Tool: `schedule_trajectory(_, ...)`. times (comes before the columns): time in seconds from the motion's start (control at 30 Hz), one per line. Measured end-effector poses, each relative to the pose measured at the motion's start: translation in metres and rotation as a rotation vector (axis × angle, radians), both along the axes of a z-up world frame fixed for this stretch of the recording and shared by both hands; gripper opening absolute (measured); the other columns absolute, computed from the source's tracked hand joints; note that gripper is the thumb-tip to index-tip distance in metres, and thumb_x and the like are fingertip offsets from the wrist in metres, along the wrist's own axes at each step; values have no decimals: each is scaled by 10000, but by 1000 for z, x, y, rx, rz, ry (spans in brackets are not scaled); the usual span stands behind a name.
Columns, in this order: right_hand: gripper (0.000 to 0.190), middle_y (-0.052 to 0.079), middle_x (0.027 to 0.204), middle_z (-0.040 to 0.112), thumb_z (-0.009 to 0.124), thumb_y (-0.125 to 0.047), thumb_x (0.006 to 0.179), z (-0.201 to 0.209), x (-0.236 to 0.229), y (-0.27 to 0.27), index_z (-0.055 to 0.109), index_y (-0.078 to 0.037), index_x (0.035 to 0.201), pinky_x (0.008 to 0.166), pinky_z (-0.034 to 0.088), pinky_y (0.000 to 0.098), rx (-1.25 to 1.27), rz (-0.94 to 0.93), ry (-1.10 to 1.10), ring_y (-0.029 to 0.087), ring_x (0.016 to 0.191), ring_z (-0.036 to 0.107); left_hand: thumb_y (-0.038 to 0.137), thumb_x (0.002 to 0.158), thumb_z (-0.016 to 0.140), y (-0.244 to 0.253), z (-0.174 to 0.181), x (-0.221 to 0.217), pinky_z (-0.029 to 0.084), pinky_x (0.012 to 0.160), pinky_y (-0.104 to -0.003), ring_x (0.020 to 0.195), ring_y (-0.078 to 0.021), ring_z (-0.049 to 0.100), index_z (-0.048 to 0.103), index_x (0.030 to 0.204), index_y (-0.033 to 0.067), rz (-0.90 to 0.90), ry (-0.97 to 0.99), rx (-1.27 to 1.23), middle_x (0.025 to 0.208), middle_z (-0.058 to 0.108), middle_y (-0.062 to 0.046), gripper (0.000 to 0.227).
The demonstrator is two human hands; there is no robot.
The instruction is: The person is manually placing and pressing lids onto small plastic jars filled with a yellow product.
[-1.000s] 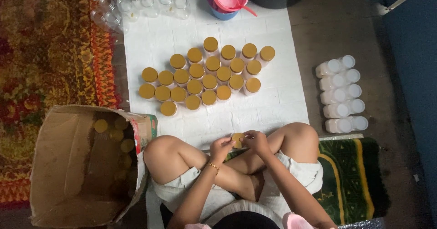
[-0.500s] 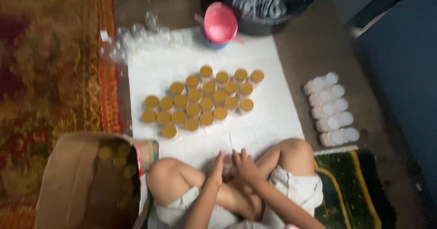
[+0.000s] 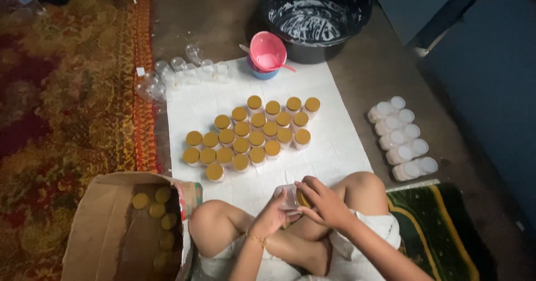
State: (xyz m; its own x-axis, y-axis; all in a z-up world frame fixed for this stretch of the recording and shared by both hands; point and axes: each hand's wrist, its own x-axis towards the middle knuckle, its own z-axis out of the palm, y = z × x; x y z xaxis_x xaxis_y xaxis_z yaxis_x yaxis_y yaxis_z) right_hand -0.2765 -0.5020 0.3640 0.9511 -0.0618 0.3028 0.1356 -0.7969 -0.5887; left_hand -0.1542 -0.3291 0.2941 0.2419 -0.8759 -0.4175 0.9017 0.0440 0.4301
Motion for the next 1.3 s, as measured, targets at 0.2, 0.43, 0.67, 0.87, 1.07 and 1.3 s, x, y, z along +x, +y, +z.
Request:
schedule_trajectory(0.2,542,74,1023,623,594,-495,874,-3,12,10,571,-58,1193,611,490,324,-198,-264,-171,242,748,650,365,802,807,-16,38,-9,505,873,-276,973,-170,601,530,1281,24,278,-587,212,1085,641,-114,649)
schedule_trajectory(0.43,434,153,772,734,542,-362,900,4,13,47,572,-69,1219,627,542,418,410,-446,127,333,640,695,209,712,913,-2,64,-19,556,655,-273,719,-147,628,593,1081,81,453,-1154,349,885,681,-34,505)
schedule_trajectory(0.67,360,64,850,644,434,-348,1022,-23,17,33,601,-80,1194,681,451,288,874,-454,257,147,729,536,293,699,925,-1,56,-17,536,734,-331,857,-219,629,554,1160,65,503,-1553,256,1034,632,-68,634)
schedule_trajectory(0.87,371,94,767,657,594,-349,968,45,10,8,628,-102,1243,574,485,342,521,-148,98,223,627,597,510,793,690,23,-28,10,547,876,-523,1093,-340,622,498,1405,85,93,-76,-48,1302,604,-178,769)
schedule_trajectory(1.07,645,190,895,602,446,-559,1026,81,19,0,585,36,1231,532,551,440,-10,375,-310,346,651,646,156,580,759,17,-59,11,555,831,-693,1048,-522,666,574,1298,-38,-382,266,-242,1182,671,-290,767)
schedule_trajectory(1.3,595,125,895,627,514,-590,899,59,8,-21,582,-22,1064,570,493,393,-293,393,-241,311,616,594,98,565,824,0,105,11,539,760,-233,846,-158,646,631,1172,-39,-691,-683,117,1002,714,-97,652)
